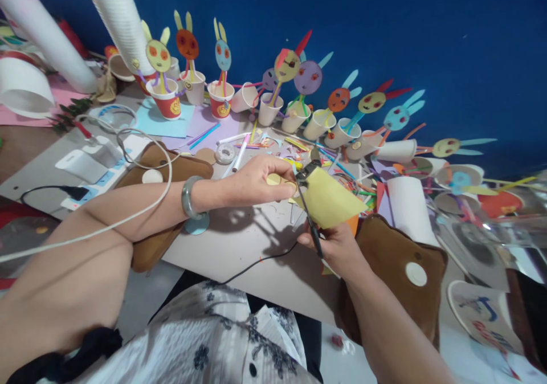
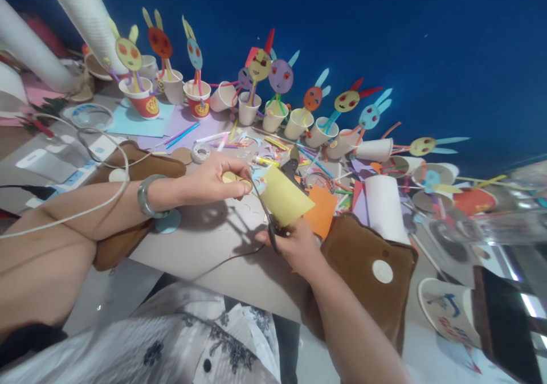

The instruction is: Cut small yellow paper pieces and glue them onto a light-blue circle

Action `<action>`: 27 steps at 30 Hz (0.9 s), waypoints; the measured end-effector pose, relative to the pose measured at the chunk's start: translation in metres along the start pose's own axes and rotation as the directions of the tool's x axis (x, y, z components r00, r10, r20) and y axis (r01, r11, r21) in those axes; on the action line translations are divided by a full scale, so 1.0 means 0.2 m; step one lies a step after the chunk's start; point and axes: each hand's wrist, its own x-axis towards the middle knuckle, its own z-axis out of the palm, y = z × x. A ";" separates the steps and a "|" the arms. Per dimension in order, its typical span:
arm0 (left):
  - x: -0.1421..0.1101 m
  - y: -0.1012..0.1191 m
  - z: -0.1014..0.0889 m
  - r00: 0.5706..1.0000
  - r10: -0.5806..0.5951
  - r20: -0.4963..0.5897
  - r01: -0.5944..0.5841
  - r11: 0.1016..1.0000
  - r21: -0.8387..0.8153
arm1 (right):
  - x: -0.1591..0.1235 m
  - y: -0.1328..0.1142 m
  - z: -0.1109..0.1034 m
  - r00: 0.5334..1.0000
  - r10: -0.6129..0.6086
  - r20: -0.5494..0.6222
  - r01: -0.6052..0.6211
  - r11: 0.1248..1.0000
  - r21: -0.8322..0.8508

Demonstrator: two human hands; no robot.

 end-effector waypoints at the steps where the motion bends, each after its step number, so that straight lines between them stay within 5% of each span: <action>1: 0.00 0.00 0.00 1.000 -0.005 0.001 0.005 1.000 0.002 | 0.00 0.00 0.00 1.000 0.005 -0.003 -0.005 1.000 -0.008; 6: 0.01 0.00 -0.01 1.000 0.004 -0.013 -0.004 1.000 0.001 | 0.00 0.01 0.00 0.999 -0.017 -0.045 0.015 0.999 -0.041; 10: 0.02 0.01 -0.01 0.994 -0.095 -0.062 0.089 0.992 -0.086 | 0.01 0.03 0.01 0.993 -0.040 -0.111 0.033 0.997 -0.063; 15: 0.03 0.03 -0.01 0.982 -0.139 -0.128 0.125 0.985 -0.117 | 0.01 0.04 0.01 0.943 -0.149 -0.297 0.144 0.989 -0.037; 22: 0.04 0.02 -0.01 0.980 -0.184 -0.076 0.164 0.963 -0.213 | 0.01 0.07 0.01 0.858 -0.210 -0.469 0.230 0.973 -0.015; 27: 0.04 0.00 0.01 0.954 -0.299 0.028 0.288 0.884 -0.369 | 0.02 0.07 0.02 0.865 -0.207 -0.458 0.228 0.974 -0.010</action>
